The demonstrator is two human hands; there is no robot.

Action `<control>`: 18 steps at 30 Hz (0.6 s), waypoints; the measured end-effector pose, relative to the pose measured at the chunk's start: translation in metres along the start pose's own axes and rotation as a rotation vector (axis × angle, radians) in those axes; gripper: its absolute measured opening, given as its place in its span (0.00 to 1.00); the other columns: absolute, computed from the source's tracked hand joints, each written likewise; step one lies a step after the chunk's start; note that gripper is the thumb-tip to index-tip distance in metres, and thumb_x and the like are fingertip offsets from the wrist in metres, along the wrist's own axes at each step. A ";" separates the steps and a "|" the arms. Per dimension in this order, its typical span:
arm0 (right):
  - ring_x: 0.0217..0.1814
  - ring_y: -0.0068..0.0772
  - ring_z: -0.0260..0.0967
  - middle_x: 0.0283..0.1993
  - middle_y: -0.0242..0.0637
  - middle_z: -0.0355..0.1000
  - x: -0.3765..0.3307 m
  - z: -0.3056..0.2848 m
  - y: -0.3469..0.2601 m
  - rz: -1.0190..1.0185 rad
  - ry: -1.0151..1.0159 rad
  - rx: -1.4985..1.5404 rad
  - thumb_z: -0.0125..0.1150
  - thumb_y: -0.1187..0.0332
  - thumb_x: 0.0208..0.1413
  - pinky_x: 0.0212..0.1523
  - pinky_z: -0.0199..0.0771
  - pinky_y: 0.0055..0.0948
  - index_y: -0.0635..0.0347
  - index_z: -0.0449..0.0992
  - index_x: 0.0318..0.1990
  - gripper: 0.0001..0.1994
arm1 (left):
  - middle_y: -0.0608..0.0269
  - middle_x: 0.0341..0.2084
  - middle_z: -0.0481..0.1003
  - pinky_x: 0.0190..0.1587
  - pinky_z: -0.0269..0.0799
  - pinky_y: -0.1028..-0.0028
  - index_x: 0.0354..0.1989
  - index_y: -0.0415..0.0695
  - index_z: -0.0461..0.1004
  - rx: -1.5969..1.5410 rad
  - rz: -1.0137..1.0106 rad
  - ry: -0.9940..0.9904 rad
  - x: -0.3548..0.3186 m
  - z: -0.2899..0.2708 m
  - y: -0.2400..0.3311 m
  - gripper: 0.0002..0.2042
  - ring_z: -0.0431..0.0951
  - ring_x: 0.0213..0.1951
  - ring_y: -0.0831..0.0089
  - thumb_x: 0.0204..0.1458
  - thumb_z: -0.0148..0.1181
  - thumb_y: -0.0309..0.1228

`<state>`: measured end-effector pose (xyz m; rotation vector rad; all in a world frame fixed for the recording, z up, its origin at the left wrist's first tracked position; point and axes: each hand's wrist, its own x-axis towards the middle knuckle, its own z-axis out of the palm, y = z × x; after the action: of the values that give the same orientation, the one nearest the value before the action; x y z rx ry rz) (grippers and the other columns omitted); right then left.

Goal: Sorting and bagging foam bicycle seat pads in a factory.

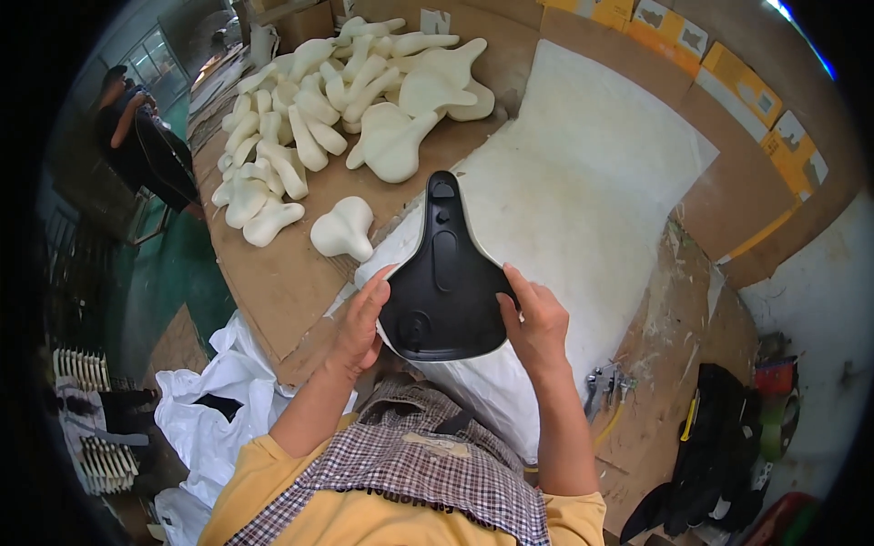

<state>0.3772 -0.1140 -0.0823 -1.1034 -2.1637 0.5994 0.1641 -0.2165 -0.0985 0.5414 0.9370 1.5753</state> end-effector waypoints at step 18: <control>0.31 0.24 0.66 0.33 0.34 0.68 -0.060 0.049 -0.011 0.867 -0.225 1.742 0.51 0.64 0.57 0.31 0.69 0.23 0.60 0.66 0.47 0.14 | 0.54 0.54 0.58 0.57 0.51 0.70 0.62 0.40 0.42 -0.062 0.253 -0.215 0.019 0.065 0.041 0.37 0.59 0.53 0.70 0.51 0.55 0.44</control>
<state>0.3637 -0.1758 -0.1290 -0.7380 -0.4359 2.3324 0.1861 -0.1806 -0.0313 0.7932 0.6746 1.7242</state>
